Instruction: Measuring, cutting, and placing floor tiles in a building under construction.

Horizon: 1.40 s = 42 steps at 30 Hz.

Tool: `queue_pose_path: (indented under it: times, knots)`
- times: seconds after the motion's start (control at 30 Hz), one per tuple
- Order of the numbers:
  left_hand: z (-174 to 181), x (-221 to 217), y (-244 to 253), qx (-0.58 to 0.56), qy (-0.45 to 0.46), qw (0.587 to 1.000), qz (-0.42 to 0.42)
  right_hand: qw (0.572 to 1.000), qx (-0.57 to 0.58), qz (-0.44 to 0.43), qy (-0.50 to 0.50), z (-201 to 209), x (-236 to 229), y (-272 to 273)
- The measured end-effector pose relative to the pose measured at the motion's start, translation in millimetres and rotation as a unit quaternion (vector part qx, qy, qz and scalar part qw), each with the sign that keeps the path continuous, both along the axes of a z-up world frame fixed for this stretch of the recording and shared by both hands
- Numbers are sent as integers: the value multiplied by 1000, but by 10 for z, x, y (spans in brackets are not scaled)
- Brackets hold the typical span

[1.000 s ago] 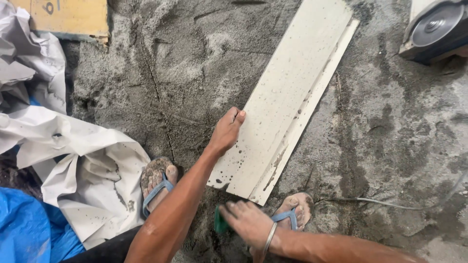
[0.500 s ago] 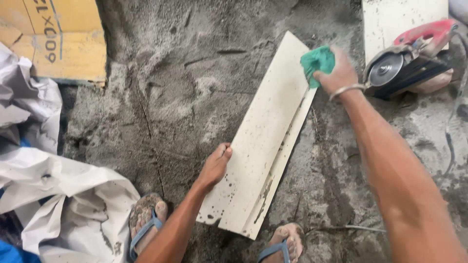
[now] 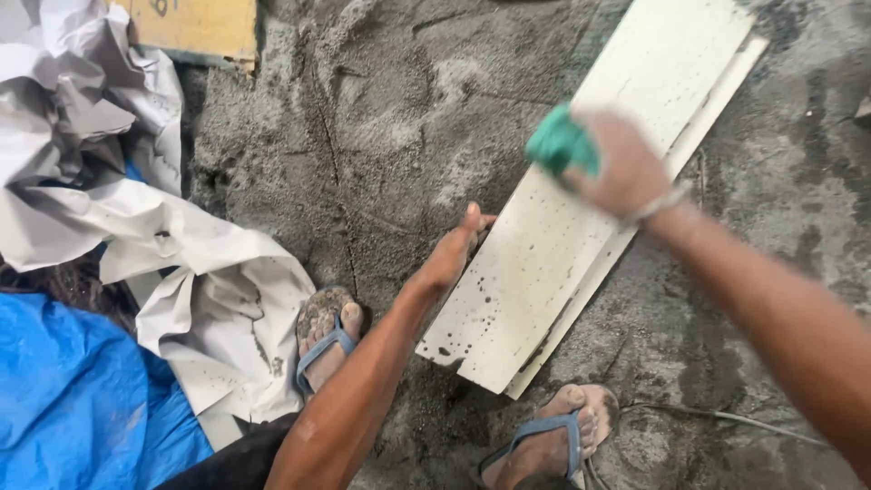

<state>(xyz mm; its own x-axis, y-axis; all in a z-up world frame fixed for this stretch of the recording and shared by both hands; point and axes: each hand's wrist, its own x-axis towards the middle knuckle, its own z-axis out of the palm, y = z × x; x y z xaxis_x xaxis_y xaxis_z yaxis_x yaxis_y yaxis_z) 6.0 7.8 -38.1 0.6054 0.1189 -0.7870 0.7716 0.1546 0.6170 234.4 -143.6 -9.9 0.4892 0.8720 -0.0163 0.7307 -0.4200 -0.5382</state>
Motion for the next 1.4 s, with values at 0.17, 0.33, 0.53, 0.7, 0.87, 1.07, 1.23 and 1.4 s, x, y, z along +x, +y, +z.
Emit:
queue_pose_path:
  times: [0.17, 0.33, 0.53, 0.7, 0.87, 1.07, 1.23, 1.4]
  knots:
    - [-130, -19, 97, -40, -16, 999, 5, 994, 18, 30, 108, 116, -1597, -255]
    - [-14, 25, 68, -18, -27, 999, -4, 996, 34, 75, 43, -190, -2657, -419]
    - [96, 134, -8, -10, -51, 999, -9, 948, -125, 224, 188, -187, -3254, -574]
    - [-21, 108, -85, 58, -65, 996, -28, 924, 4, 301, 237, 128, -2792, -703]
    - [-83, 183, -185, 198, -100, 974, -53, 977, -9, 97, 188, 56, -1512, -1041]
    - [227, 215, -143, 212, -27, 974, -68, 963, -25, -244, 112, 688, 145, -1109]
    - [340, 128, -19, 255, -57, 962, -75, 962, 44, -266, 38, 396, 960, -1130]
    - [256, -30, 143, 279, -101, 952, -78, 971, 74, -218, -69, 84, 1386, -806]
